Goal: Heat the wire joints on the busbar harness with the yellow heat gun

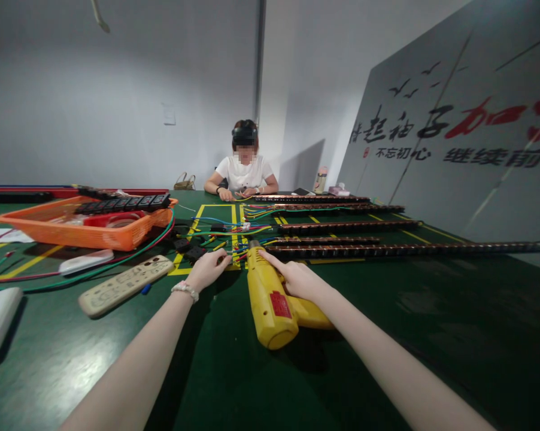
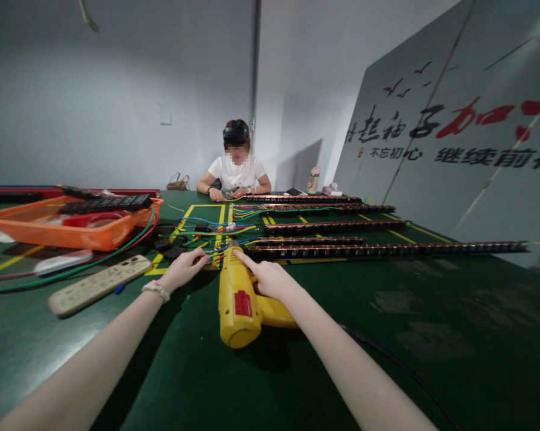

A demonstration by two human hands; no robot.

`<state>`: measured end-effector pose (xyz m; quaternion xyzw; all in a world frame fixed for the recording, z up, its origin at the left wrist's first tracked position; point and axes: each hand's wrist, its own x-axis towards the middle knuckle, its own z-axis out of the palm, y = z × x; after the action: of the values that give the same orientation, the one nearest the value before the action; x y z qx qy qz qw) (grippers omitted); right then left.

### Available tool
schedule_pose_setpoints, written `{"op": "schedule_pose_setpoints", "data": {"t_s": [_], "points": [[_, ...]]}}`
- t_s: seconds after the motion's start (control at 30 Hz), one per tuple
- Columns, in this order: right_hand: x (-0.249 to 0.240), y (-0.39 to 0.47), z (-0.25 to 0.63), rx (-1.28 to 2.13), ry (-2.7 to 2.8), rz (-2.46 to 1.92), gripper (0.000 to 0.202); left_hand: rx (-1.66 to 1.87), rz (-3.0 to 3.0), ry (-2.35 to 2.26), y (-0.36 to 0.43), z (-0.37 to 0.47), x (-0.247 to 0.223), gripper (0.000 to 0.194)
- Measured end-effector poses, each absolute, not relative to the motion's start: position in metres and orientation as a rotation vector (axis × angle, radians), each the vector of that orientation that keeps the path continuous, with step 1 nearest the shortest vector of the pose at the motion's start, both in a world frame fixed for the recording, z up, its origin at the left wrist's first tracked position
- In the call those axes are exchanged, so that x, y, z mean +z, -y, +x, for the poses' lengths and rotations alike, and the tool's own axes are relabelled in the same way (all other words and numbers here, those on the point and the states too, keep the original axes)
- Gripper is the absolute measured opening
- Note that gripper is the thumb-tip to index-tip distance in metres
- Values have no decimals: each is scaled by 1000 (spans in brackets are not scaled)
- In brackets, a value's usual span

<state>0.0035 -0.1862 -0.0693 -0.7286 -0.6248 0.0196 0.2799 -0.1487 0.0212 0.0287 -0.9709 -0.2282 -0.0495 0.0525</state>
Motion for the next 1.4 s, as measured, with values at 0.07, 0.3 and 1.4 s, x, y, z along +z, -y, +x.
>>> {"op": "schedule_pose_setpoints", "data": {"t_s": [0.07,0.3,1.4], "points": [[-70,187,4,59,1671,-1954,83,-123,-2966,692,-25,-149,27,35],[-76,186,7,181,1575,-1872,81,-52,-2946,790,-31,-145,22,38],[-60,239,-70,197,1709,-1498,116,-163,-2849,950,-20,-142,21,14]]}}
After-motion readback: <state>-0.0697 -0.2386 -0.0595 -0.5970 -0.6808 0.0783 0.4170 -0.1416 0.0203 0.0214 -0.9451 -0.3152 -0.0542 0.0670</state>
